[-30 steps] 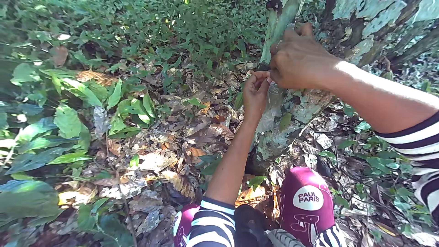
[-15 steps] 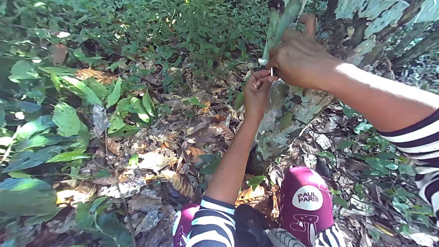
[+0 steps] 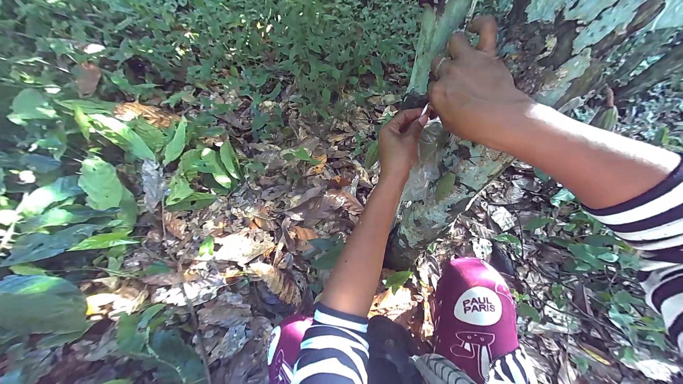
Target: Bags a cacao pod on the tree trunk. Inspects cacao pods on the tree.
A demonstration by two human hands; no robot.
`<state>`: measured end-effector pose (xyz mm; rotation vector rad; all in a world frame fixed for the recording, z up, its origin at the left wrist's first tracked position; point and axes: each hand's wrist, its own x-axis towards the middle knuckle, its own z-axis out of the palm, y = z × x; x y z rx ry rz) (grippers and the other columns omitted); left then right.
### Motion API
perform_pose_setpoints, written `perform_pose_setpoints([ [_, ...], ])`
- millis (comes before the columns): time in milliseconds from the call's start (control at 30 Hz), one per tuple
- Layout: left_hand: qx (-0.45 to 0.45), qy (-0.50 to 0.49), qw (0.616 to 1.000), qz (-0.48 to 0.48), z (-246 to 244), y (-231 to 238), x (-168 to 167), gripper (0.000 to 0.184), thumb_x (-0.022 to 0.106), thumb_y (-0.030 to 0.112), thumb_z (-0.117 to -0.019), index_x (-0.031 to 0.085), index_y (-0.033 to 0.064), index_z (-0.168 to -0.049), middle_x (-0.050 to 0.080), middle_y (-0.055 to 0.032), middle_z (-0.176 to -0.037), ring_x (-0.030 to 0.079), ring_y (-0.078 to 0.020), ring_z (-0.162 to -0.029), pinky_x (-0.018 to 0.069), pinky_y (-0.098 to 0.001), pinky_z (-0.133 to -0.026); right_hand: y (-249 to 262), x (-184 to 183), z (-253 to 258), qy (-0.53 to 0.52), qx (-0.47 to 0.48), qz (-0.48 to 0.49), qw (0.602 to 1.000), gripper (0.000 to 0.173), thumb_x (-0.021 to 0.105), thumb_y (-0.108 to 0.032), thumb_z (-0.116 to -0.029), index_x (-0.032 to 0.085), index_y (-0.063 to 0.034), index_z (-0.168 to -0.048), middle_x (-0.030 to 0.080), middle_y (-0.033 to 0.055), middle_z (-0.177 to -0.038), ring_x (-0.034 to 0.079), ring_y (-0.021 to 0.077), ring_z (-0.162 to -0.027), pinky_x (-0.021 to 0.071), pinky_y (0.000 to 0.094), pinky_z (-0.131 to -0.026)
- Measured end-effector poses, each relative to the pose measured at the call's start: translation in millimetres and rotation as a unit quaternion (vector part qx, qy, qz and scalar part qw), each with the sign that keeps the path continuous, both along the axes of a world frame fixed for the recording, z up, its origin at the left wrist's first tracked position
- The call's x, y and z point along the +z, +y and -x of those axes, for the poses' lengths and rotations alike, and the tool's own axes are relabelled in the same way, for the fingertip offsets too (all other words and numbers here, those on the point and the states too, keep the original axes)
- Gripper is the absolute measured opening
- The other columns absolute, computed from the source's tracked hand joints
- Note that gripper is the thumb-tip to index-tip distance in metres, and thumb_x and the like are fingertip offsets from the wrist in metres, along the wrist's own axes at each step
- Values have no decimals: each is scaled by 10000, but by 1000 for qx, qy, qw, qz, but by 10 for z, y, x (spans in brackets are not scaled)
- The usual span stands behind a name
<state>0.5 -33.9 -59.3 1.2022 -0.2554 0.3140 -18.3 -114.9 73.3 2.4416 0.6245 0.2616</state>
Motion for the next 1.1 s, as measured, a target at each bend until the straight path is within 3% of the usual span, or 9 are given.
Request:
perform_pose_setpoints([
  [267,-73,106,984,120,98,16,167,147,489,48,-1059,625,38,-1005,608,3,-912,558,-54,-858,463,-234,-807,36,-37,113,7,-23,53,998,151,524,98,-965,671,86,-934,663,260,-1054,503,493,-1251,212,681,-1137],
  [467,-67,94,983,141,77,-35,133,159,463,50,-1068,584,77,-968,580,22,-875,545,-39,-815,457,-203,-759,-54,-72,133,-2,7,56,998,160,524,71,-980,682,57,-961,677,237,-1000,534,476,-1212,242,658,-1123],
  [600,-43,84,985,142,57,-99,106,111,525,19,-1035,631,21,-1003,616,-6,-880,576,-54,-836,480,-216,-781,-12,-92,133,-3,-18,99,995,143,531,112,-950,671,88,-968,664,263,-1047,527,494,-1226,231,692,-1128],
  [667,-28,116,980,160,79,-116,138,127,566,-3,-1006,601,-18,-1128,620,-46,-930,586,-80,-860,494,-240,-794,-14,-119,127,-2,-21,131,991,143,533,113,-947,666,96,-994,659,270,-1048,544,491,-1196,234,692,-1127],
  [733,-23,167,966,198,96,-106,166,308,605,2,-992,500,-18,-1280,623,-84,-1002,593,-106,-901,498,-261,-815,-51,-168,121,-12,-7,156,988,155,522,119,-948,661,94,-1012,659,268,-1031,571,476,-1150,267,678,-1112],
  [900,-12,191,934,301,115,-128,191,298,619,-23,-974,472,21,-1230,679,-96,-997,656,-108,-839,549,-256,-755,-124,-194,143,-16,46,139,989,149,511,132,-949,651,96,-988,657,256,-985,589,461,-1092,291,657,-1092],
  [1000,13,132,958,255,121,-145,126,302,629,-46,-958,467,8,-1208,681,-86,-983,657,-87,-866,542,-247,-796,-176,-189,125,-17,94,82,992,172,511,141,-944,658,78,-1009,661,243,-987,605,458,-1061,286,674,-1099],
  [1100,24,53,983,176,88,-141,6,263,632,-73,-940,487,9,-1143,680,-64,-936,640,-51,-832,526,-224,-770,-197,-179,96,-15,124,35,992,172,540,131,-929,650,52,-1035,651,234,-1033,608,455,-1044,286,688,-1084],
])
